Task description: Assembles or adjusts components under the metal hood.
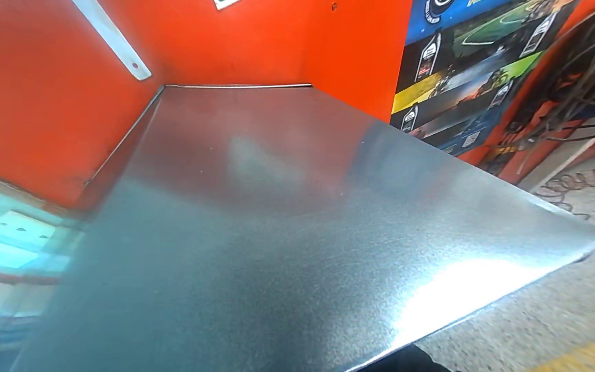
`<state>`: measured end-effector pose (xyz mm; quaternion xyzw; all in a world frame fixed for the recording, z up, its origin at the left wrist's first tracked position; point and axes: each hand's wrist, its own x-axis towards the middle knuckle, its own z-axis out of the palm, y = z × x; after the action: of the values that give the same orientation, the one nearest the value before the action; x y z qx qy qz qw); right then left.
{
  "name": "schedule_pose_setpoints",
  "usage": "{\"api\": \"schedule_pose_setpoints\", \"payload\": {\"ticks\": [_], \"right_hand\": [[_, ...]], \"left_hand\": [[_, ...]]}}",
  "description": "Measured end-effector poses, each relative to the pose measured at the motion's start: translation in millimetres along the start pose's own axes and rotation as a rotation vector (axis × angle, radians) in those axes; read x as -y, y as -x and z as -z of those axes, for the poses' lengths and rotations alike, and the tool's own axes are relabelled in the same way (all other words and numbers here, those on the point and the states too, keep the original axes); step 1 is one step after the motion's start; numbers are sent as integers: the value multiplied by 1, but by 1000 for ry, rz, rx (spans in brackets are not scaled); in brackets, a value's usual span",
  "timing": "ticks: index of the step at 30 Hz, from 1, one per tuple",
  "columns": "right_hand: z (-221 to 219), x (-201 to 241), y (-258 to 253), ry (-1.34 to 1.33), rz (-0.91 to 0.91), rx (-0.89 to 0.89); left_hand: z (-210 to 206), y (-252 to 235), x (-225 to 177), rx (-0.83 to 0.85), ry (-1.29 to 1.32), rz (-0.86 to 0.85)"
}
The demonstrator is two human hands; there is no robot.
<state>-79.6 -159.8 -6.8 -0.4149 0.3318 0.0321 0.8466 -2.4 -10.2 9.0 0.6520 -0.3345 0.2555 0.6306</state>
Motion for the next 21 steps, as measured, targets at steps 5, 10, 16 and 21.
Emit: {"api": "schedule_pose_setpoints", "payload": {"ticks": [5, 10, 16, 21], "right_hand": [[3, 3, 9, 289, 77, -55], [13, -19, -14, 196, 137, -55], [5, 1, 4, 376, 29, -106], [7, -3, -2, 779, 26, 8]], "left_hand": [[1, 2, 1, -29, -16, 26], [13, 14, 21, -109, 16, -8], [14, 5, 7, -73, -30, -37], [15, 3, 13, -66, -44, -56]]}}
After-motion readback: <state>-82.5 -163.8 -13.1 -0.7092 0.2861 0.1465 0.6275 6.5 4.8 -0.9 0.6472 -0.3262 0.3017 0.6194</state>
